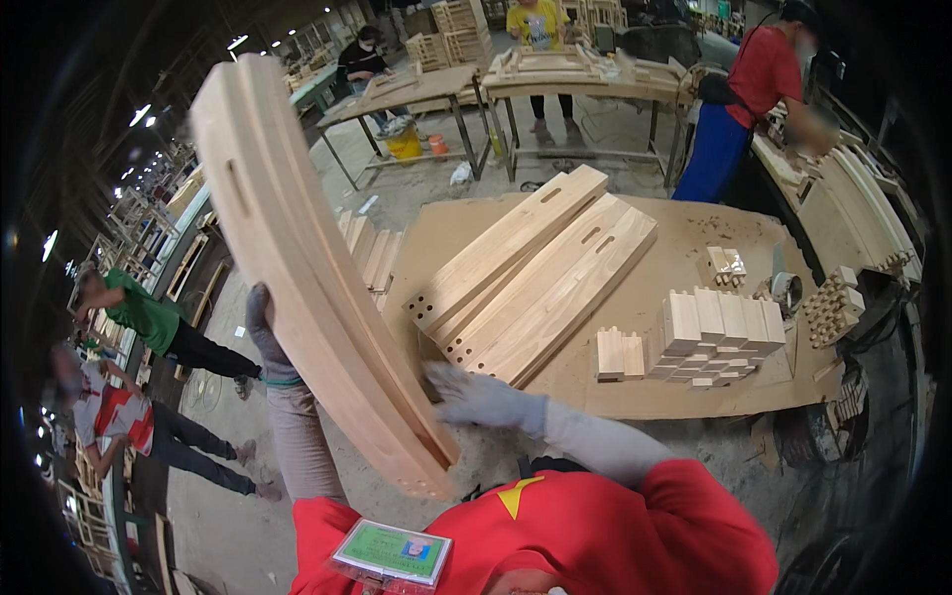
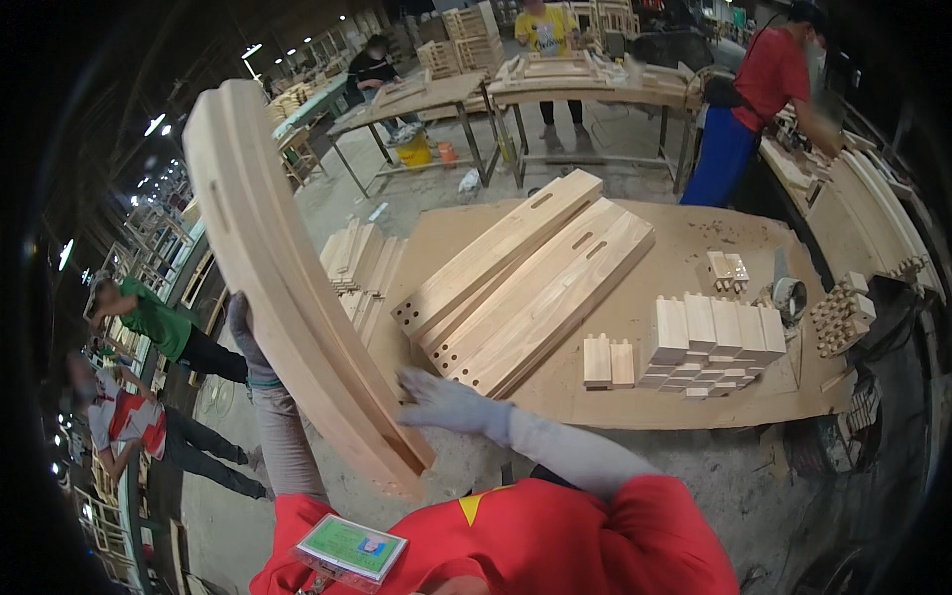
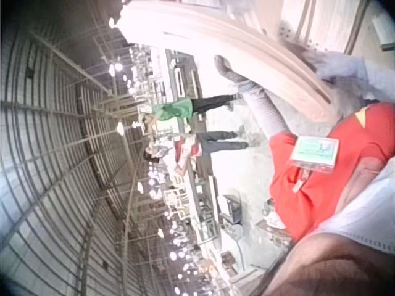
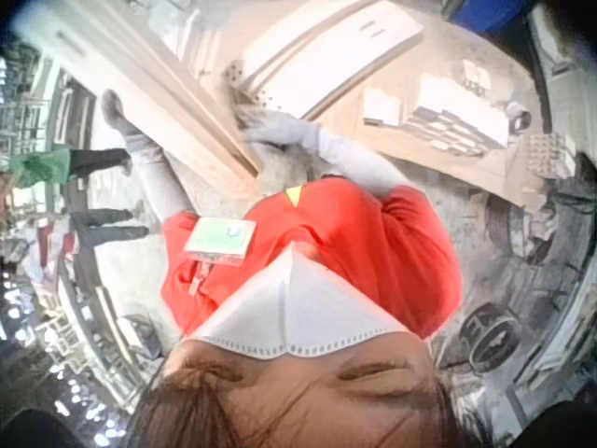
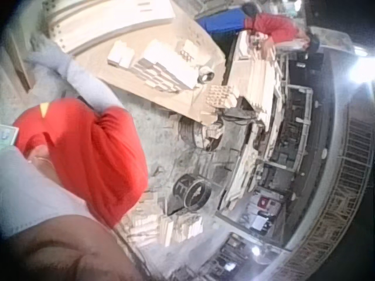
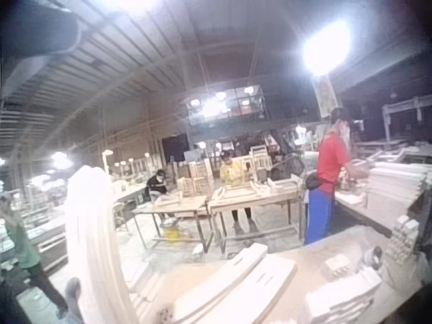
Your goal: The person puts on gloves and picks up wooden boards with pre-drilled holes, placing them on a workbench. They then use a brush to apply a white adhesive from a small container onto the boards and smaller wooden blocks, working one piece at a time.
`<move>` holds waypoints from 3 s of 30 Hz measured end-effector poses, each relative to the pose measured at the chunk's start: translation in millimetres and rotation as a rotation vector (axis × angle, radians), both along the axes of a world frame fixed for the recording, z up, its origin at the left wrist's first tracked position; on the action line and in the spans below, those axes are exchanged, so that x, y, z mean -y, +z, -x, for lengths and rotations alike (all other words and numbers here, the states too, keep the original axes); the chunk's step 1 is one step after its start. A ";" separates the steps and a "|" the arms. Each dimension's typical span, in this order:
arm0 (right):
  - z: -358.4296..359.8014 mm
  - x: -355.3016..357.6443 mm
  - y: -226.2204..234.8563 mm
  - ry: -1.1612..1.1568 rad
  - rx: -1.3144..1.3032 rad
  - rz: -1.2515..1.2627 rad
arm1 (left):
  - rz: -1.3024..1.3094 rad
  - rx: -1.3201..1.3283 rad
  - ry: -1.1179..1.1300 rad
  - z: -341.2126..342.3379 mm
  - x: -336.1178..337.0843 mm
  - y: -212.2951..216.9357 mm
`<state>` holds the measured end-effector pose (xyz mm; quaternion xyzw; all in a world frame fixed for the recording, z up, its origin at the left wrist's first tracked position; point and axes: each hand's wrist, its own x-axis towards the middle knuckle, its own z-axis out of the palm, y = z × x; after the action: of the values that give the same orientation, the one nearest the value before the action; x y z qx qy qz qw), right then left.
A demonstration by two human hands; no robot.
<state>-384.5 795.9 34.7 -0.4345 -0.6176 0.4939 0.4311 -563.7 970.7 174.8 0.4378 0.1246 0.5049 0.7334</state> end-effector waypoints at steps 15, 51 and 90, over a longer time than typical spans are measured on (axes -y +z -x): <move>-50.9 -216.1 -19.0 -0.688 -0.543 0.386 | 0.365 -0.687 -0.920 -210.8 -217.9 -104.0; -53.6 -46.2 -96.2 -1.467 0.380 0.782 | -0.341 -0.706 -1.059 -299.7 -238.2 -215.1; -207.0 372.5 -13.0 -1.206 -1.047 -0.004 | -1.561 -1.703 0.160 -160.5 5.6 -193.5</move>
<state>-177.5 423.4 21.7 -0.4044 0.0056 0.3144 0.8588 -403.3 965.1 -18.7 0.9607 0.2602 0.0311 -0.0919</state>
